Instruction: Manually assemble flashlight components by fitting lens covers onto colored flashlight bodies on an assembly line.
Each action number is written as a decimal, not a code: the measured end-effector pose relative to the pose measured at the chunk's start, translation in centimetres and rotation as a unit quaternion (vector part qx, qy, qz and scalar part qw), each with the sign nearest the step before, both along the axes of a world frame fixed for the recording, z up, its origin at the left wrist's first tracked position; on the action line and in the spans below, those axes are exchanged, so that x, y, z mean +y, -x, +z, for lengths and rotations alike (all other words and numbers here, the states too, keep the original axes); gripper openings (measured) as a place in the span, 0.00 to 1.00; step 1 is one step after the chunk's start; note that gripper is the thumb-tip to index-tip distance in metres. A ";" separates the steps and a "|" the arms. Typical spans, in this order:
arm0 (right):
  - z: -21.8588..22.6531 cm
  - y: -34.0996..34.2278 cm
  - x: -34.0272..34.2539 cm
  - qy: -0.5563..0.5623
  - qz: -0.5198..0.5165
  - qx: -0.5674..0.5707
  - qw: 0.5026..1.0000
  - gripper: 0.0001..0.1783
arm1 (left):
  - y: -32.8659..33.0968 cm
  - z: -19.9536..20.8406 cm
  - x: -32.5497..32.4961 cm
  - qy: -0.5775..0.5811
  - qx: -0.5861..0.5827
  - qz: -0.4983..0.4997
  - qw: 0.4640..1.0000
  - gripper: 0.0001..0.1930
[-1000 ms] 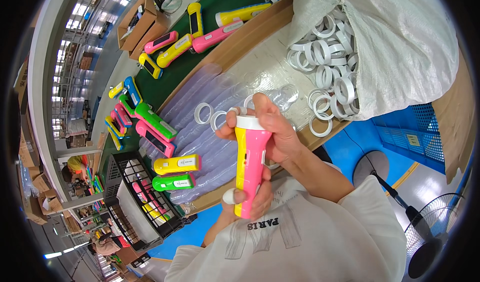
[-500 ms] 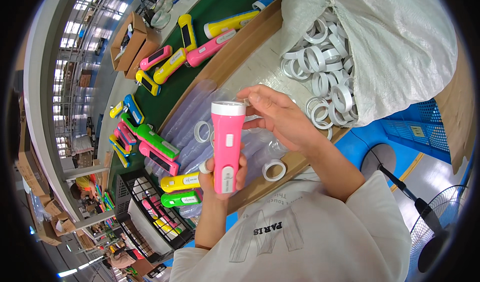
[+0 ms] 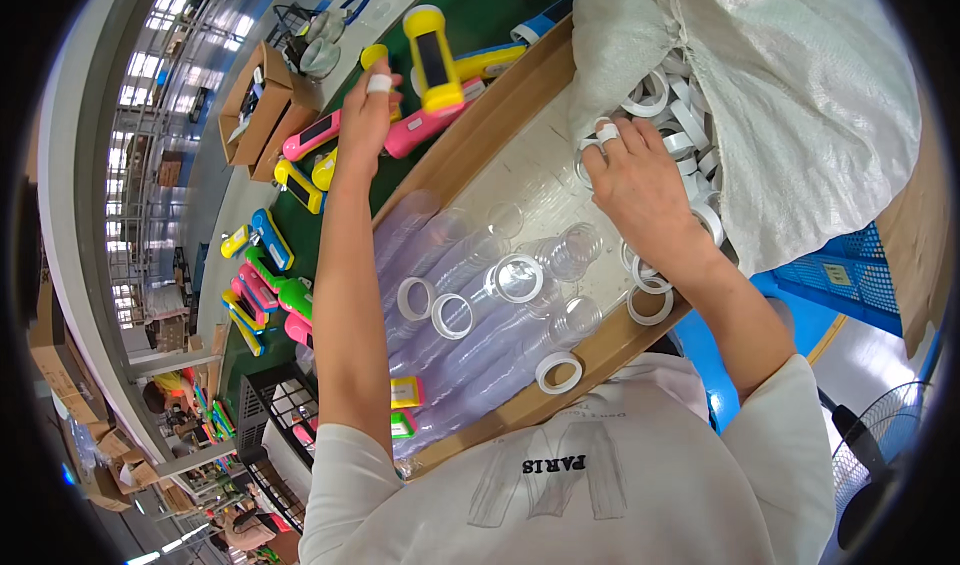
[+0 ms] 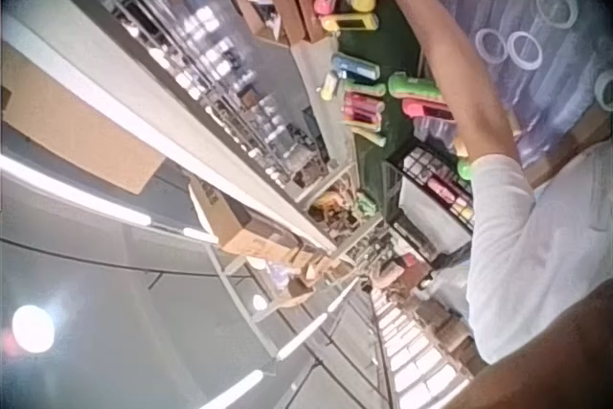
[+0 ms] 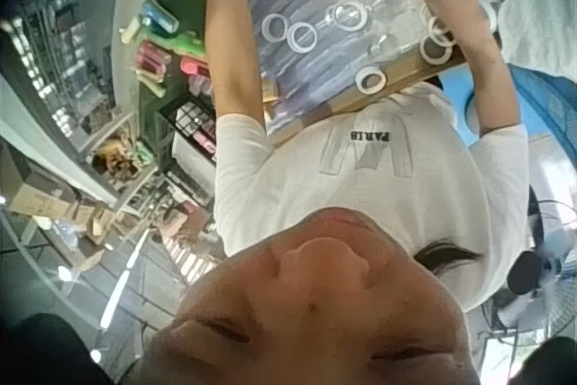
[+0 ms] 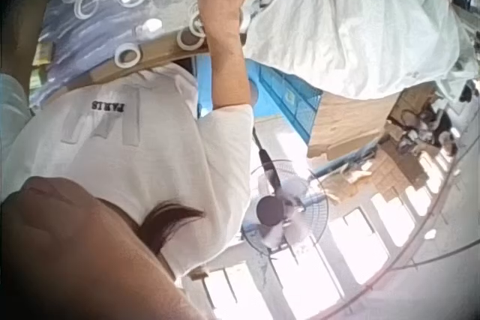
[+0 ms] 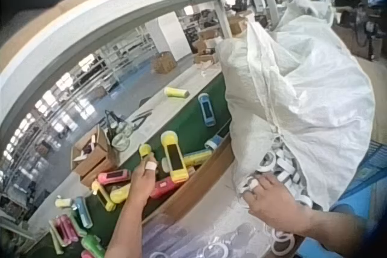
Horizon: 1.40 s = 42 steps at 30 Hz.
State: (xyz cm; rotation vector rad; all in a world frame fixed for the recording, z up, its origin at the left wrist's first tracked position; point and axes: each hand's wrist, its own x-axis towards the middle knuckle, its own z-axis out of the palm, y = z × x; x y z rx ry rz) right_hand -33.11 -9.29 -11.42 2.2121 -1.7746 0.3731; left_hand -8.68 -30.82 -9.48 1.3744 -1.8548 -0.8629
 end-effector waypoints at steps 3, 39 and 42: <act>0.1 0.5 -0.3 -0.062 0.017 -0.009 0.998 0.13 | -0.9 -3.0 -4.5 0.120 -0.415 0.061 0.900 0.20; 0.2 -3.6 2.1 -0.087 0.015 -0.444 0.892 0.31 | -0.4 2.7 15.8 -0.130 0.127 -0.046 0.982 0.08; 1.3 -3.8 1.9 -0.085 0.039 -0.353 0.931 0.33 | -0.1 3.1 16.5 -0.124 0.103 -0.065 0.985 0.08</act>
